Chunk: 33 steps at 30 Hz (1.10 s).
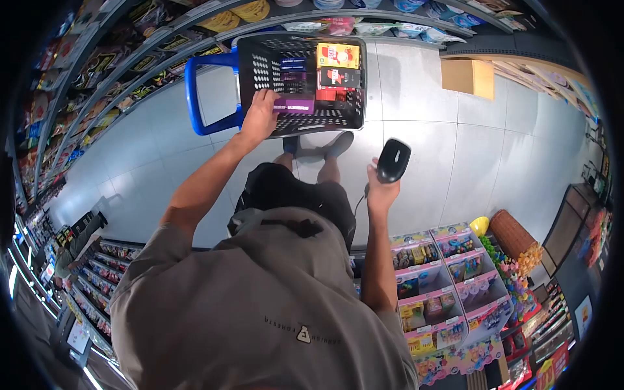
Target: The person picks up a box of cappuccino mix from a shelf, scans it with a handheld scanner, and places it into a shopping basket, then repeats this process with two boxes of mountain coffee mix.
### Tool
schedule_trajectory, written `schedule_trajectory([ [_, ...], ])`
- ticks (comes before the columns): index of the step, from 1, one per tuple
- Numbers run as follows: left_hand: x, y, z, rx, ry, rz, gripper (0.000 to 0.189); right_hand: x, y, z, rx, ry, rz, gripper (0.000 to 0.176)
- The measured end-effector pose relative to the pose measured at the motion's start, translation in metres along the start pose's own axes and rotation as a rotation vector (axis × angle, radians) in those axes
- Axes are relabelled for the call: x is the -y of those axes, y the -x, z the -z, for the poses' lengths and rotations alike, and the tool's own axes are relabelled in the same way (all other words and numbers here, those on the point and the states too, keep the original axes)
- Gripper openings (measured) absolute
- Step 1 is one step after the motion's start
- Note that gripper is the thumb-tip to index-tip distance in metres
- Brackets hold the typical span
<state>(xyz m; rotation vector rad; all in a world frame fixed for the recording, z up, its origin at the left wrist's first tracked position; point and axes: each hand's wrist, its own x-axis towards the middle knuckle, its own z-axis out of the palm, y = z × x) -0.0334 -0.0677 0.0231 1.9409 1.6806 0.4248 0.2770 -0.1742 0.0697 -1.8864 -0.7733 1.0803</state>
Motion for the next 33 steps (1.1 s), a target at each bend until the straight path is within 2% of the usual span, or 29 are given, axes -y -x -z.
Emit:
schedule_trajectory([
  [4,0.054,-0.011,-0.066,0.015,0.003,0.080,0.035,-0.074,0.023,0.043,-0.017,0.186,-0.279,0.022],
  [6,0.067,-0.015,-0.089,0.027,0.011,0.150,0.035,-0.124,0.043,0.064,-0.079,0.217,-0.299,0.020],
  [9,0.099,-0.024,-0.126,0.114,-0.040,0.194,0.036,-0.179,0.069,0.099,-0.092,0.338,-0.454,0.021],
  [11,0.121,-0.027,-0.154,0.172,-0.036,0.213,0.035,-0.197,0.083,0.112,-0.104,0.291,-0.586,0.020],
  [13,0.151,-0.031,-0.191,0.205,-0.184,0.182,0.035,-0.215,0.098,0.112,-0.276,0.337,-0.552,0.019],
  [14,0.161,-0.033,-0.198,0.288,-0.141,0.216,0.035,-0.219,0.104,0.117,-0.230,0.247,-0.674,0.021],
  [15,0.167,-0.036,-0.207,0.296,-0.144,0.219,0.035,-0.229,0.113,0.122,-0.228,0.248,-0.683,0.021],
  [17,0.181,-0.044,-0.231,0.338,-0.269,0.235,0.036,-0.253,0.133,0.128,-0.241,0.245,-0.896,0.022],
  [18,0.191,-0.046,-0.243,0.346,-0.227,0.274,0.033,-0.254,0.139,0.124,-0.242,0.245,-0.910,0.022],
  [19,0.194,-0.050,-0.248,0.359,-0.231,0.274,0.033,-0.252,0.145,0.120,-0.324,0.212,-1.034,0.020],
  [20,0.199,-0.056,-0.250,0.351,-0.305,0.196,0.031,-0.251,0.150,0.115,-0.406,0.177,-1.157,0.020],
  [22,0.208,-0.064,-0.262,0.291,-0.439,0.094,0.027,-0.276,0.172,0.123,-0.458,0.114,-1.206,0.019],
  [24,0.218,-0.074,-0.274,0.360,-0.522,0.084,0.028,-0.296,0.192,0.131,-0.486,-0.026,-1.239,0.020],
  [25,0.222,-0.080,-0.279,0.417,-0.599,0.076,0.029,-0.303,0.195,0.130,-0.485,-0.027,-1.248,0.020],
  [27,0.234,-0.085,-0.291,0.422,-0.628,0.063,0.023,-0.303,0.199,0.126,-0.494,0.157,-1.186,0.019],
  [30,0.253,-0.087,-0.314,0.279,-0.680,0.017,0.015,-0.303,0.190,0.117,-0.514,0.168,-1.220,0.018],
  [33,0.261,-0.094,-0.327,0.330,-0.684,0.091,0.015,-0.321,0.186,0.119,-0.471,0.133,-1.208,0.018],
])
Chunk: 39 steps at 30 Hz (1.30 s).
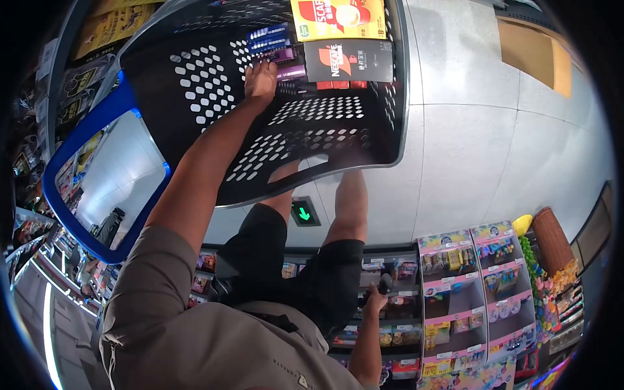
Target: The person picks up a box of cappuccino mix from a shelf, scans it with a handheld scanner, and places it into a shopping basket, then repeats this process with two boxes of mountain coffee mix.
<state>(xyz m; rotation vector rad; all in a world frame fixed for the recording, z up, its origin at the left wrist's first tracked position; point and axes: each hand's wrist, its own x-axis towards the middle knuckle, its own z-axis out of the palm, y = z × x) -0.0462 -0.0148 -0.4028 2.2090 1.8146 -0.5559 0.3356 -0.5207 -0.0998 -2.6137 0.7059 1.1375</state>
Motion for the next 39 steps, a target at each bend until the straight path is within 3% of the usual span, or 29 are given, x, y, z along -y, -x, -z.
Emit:
schedule_trajectory([
  [4,0.011,-0.010,-0.009,-0.036,0.028,0.009,0.017,0.015,-0.024,-0.011,0.111,-0.047,-0.010,0.017],
  [10,0.016,-0.013,-0.015,-0.065,0.047,0.010,0.018,0.042,-0.031,-0.024,0.054,0.077,0.083,0.022],
  [14,0.016,-0.013,-0.013,-0.043,0.048,0.045,0.017,0.059,-0.026,-0.028,-0.011,0.178,0.038,0.021],
  [22,0.019,-0.016,-0.021,-0.005,0.202,0.177,0.015,0.073,-0.027,-0.036,0.079,0.077,0.138,0.018],
  [27,0.023,-0.013,-0.033,-0.113,0.217,0.163,0.013,0.082,-0.026,-0.043,0.077,0.077,0.108,0.018],
  [32,0.021,-0.013,-0.020,-0.024,0.261,0.191,0.012,0.088,-0.014,-0.050,0.073,0.110,0.089,0.016],
  [34,0.017,-0.006,-0.014,-0.133,0.272,0.148,0.013,0.083,-0.017,-0.047,0.036,0.299,0.204,0.014],
  [36,0.011,0.008,-0.010,-0.071,0.192,0.145,0.019,0.079,-0.013,-0.041,0.074,0.243,0.221,0.014],
  [39,0.000,0.014,0.006,-0.171,0.169,0.194,0.022,0.073,-0.015,-0.036,0.126,0.271,0.337,0.017],
])
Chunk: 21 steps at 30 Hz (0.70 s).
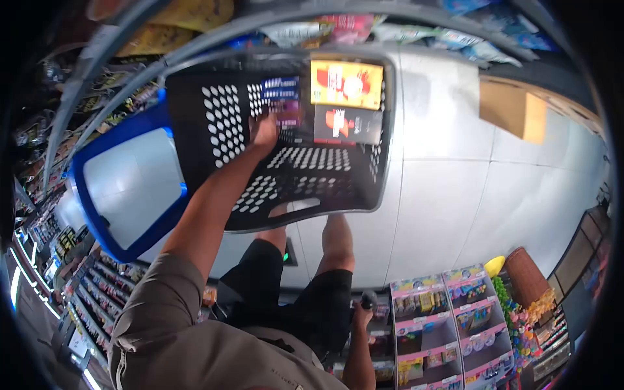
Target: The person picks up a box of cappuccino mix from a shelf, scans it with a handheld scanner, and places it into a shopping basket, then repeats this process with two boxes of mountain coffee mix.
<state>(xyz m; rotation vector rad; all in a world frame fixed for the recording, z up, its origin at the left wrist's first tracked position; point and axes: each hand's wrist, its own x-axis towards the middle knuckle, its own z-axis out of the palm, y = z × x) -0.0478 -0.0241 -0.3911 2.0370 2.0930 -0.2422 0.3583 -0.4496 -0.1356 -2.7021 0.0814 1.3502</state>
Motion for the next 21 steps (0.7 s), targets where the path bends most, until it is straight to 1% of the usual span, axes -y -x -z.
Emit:
schedule_trajectory([
  [1,-0.002,0.005,-0.002,0.116,0.120,0.081,0.018,0.006,0.005,-0.002,-0.003,0.104,0.014,0.017],
  [2,-0.009,0.012,0.029,0.106,0.366,0.088,0.015,0.009,0.009,0.002,-0.011,0.207,0.029,0.020],
  [3,-0.010,0.021,0.038,0.081,0.443,0.029,0.015,-0.015,-0.008,0.006,0.037,0.200,0.030,0.026],
  [4,-0.018,0.028,0.056,0.098,0.485,0.071,0.017,-0.037,-0.031,0.009,-0.025,0.443,0.072,0.033],
  [5,-0.025,0.036,0.071,0.112,0.526,0.114,0.019,-0.019,-0.018,0.010,0.036,0.349,0.051,0.038],
  [6,-0.034,0.047,0.074,0.011,0.538,0.182,0.016,-0.008,-0.007,0.012,0.012,0.356,0.151,0.041],
  [7,-0.038,0.049,0.099,0.171,0.603,0.204,0.015,-0.004,-0.004,0.015,-0.027,0.409,0.209,0.046],
  [8,-0.041,0.044,0.115,0.116,0.660,0.188,0.016,0.000,0.000,0.017,-0.013,0.431,0.183,0.047],
  [9,-0.045,0.063,0.127,0.146,0.686,0.228,0.017,0.005,0.003,0.020,0.000,0.454,0.158,0.049],
  [10,-0.049,0.073,0.117,0.085,0.675,0.267,0.018,0.012,0.003,0.023,-0.007,0.427,0.195,0.049],
  [11,-0.054,0.087,0.127,-0.008,0.721,0.242,0.018,0.015,0.000,0.028,-0.024,0.422,0.205,0.046],
  [12,-0.060,0.098,0.143,-0.004,0.658,0.253,0.017,0.014,-0.005,0.032,-0.040,0.418,0.212,0.043],
  [13,-0.061,0.107,0.145,0.045,0.665,0.244,0.017,0.014,-0.013,0.032,-0.056,0.411,0.219,0.041],
  [14,-0.065,0.116,0.147,0.039,0.683,0.279,0.017,0.014,-0.022,0.032,-0.072,0.404,0.223,0.039],
  [15,-0.068,0.127,0.162,0.042,0.676,0.251,0.018,0.013,-0.031,0.034,-0.087,0.399,0.223,0.037],
  [16,-0.073,0.136,0.174,-0.015,0.668,0.245,0.019,0.015,-0.043,0.036,-0.074,0.366,0.249,0.030],
  [17,-0.076,0.148,0.190,-0.045,0.678,0.237,0.021,0.024,-0.041,0.042,-0.078,0.349,0.266,0.030],
  [18,-0.079,0.158,0.203,-0.085,0.695,0.220,0.022,0.039,-0.030,0.051,-0.032,0.367,0.342,0.029],
  [19,-0.080,0.168,0.216,-0.084,0.724,0.222,0.023,0.060,-0.023,0.057,0.012,0.384,0.423,0.027],
  [21,-0.084,0.185,0.228,-0.160,0.771,0.271,0.029,0.114,0.032,0.082,0.096,0.004,0.288,0.028],
])
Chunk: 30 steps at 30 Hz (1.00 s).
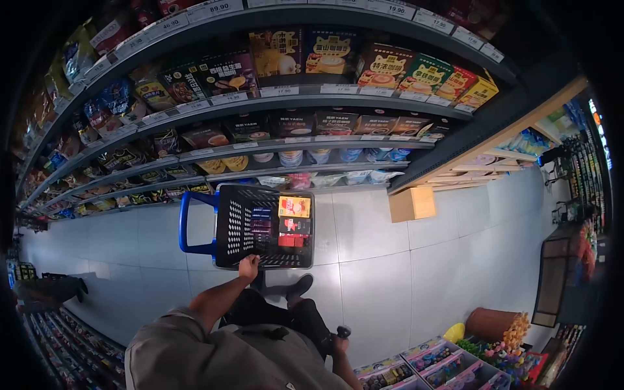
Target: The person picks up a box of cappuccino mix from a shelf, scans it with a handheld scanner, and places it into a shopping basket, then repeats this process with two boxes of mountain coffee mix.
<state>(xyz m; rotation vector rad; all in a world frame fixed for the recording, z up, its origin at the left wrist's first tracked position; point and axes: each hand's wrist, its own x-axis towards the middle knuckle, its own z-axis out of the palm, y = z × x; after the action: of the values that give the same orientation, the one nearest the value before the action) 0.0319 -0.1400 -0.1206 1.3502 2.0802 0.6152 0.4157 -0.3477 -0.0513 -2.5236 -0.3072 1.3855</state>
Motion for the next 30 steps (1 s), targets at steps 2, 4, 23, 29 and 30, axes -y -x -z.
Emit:
schedule_trajectory([
  [2,-0.010,0.016,0.010,-0.044,0.046,0.043,0.031,0.013,-0.019,0.010,0.004,-0.028,0.051,0.027],
  [4,-0.014,0.025,0.021,-0.094,0.086,0.089,0.034,0.032,-0.021,0.015,0.044,-0.167,0.017,0.019],
  [23,-0.080,0.031,0.114,-0.021,0.315,-0.303,0.033,0.034,-0.003,-0.014,0.065,0.042,0.184,0.017],
  [29,-0.071,0.011,0.168,0.137,0.298,-0.368,0.032,0.027,0.067,-0.052,-0.034,-0.106,0.053,0.016],
  [30,-0.073,0.009,0.176,0.155,0.296,-0.383,0.031,0.023,0.070,-0.061,-0.060,-0.119,0.051,0.016],
])
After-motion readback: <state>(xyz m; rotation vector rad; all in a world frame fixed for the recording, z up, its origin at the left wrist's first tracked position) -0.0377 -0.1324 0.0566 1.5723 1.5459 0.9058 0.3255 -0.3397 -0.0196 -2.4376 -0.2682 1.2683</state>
